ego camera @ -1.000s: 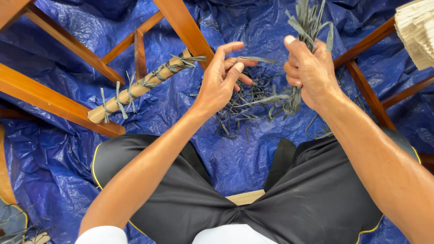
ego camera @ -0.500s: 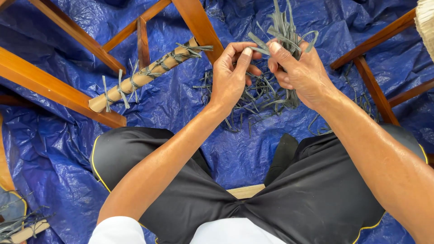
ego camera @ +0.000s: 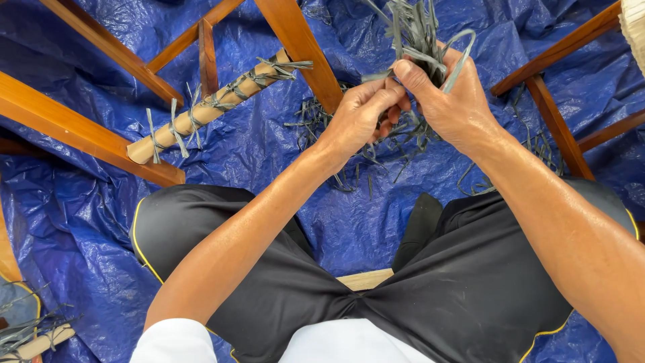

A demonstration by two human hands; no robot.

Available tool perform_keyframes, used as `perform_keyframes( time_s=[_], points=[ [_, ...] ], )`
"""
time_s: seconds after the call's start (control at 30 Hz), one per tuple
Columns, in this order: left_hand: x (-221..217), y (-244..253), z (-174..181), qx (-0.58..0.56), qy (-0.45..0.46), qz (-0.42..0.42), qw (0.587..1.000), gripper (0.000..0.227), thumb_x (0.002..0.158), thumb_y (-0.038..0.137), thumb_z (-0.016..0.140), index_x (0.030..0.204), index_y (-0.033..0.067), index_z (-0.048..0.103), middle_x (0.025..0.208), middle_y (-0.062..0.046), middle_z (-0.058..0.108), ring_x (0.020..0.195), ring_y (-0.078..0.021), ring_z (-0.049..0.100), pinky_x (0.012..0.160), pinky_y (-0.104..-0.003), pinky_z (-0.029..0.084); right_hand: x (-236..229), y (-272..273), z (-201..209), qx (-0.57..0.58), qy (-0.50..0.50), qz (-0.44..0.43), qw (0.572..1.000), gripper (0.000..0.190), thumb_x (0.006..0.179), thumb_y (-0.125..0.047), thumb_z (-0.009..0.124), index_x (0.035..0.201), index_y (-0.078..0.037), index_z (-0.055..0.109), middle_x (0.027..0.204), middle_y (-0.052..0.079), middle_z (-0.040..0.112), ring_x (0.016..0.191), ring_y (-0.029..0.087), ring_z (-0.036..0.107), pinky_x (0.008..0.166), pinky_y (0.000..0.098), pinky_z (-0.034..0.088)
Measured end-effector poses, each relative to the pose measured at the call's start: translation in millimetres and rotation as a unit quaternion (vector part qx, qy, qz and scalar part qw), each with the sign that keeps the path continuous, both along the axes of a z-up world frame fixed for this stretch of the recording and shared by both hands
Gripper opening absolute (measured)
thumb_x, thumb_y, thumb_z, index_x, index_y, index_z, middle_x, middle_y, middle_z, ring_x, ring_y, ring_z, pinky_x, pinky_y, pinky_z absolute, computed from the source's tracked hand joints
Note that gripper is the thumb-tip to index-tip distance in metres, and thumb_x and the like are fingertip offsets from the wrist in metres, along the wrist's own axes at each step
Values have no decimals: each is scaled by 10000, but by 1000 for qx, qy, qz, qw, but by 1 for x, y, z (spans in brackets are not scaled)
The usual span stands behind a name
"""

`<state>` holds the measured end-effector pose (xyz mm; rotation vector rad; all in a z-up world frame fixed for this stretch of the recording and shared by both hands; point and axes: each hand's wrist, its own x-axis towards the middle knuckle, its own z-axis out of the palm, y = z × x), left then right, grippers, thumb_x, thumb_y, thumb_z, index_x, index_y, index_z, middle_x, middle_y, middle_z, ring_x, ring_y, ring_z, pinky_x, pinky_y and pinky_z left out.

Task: Gathering and bunching together thin dark strips of material from a blue tarp on the floor.

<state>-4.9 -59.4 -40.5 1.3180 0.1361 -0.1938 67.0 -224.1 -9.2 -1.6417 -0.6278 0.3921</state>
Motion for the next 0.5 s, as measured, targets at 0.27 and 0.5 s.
perform_keyframes(
  time_s=[0.27,0.5],
  points=[
    [-17,0,-62,267,-98,-59,957,234,990,280,570,930,79,673,781,-28,630,714,-175,624,614,-337,483,16,-12,-19,62,110,-121,985,233,1105,-344,582,1015,-132,544,760,-48,506,628,48,449,525,246,355],
    [-96,26,-278,722,-246,-176,622,308,812,79,629,1120,93,643,1264,-112,607,1042,-275,638,824,-401,549,27,-25,-17,100,-8,-142,985,429,1250,-378,499,942,-83,450,709,22,523,618,102,532,549,259,419]
  ],
)
